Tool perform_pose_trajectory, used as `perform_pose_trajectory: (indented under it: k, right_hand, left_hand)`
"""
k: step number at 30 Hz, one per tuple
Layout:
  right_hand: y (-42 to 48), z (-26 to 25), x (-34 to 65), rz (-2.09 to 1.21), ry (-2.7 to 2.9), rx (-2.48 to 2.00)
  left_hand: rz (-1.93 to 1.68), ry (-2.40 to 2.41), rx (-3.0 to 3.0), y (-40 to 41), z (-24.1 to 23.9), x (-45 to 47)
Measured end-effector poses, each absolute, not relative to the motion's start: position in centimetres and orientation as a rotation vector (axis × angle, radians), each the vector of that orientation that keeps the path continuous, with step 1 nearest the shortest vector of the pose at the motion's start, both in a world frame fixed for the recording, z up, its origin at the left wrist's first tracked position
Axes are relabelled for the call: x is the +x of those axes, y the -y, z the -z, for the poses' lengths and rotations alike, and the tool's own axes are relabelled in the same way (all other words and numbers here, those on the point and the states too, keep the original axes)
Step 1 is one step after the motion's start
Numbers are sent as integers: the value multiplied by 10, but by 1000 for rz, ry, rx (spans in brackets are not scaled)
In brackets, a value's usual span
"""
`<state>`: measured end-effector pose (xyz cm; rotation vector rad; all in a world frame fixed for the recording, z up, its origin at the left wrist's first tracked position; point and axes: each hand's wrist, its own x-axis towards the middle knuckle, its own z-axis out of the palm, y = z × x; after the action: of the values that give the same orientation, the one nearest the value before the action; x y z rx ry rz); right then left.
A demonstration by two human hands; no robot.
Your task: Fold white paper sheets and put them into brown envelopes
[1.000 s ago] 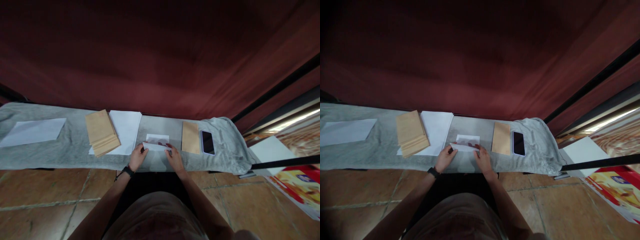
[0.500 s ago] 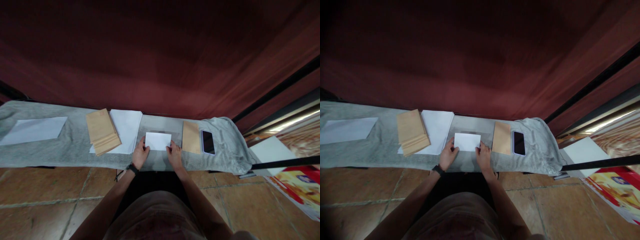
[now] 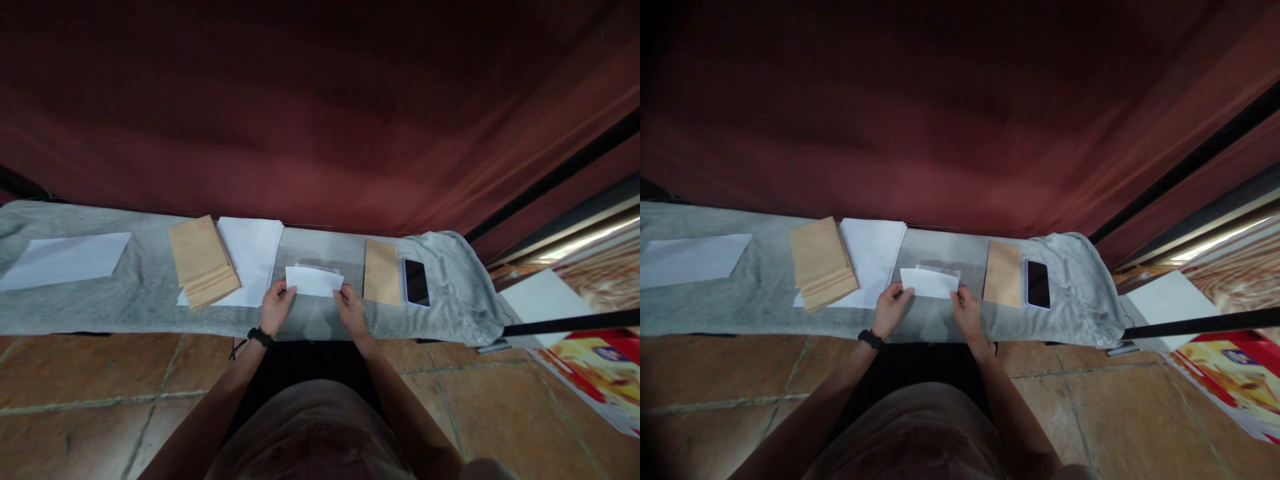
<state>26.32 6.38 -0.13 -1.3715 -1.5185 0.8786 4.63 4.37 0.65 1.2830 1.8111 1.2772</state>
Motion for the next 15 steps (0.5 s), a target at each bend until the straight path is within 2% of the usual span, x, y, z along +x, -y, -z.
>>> perform_pose_trajectory:
  k: [6,11,15]
  right_hand:
    - [-68,-26,249,-1101,1058,-1204]
    - [-70,-34,241,-1327,637,-1170]
    - [-66,-25,249,-1407,526,-1228]
  left_hand:
    - [-1404,-1566,1120,-47,-30,38]
    - [-1327,-1463,1064,-57,-30,32]
    - [-1215,-1544,1276,-68,-24,25]
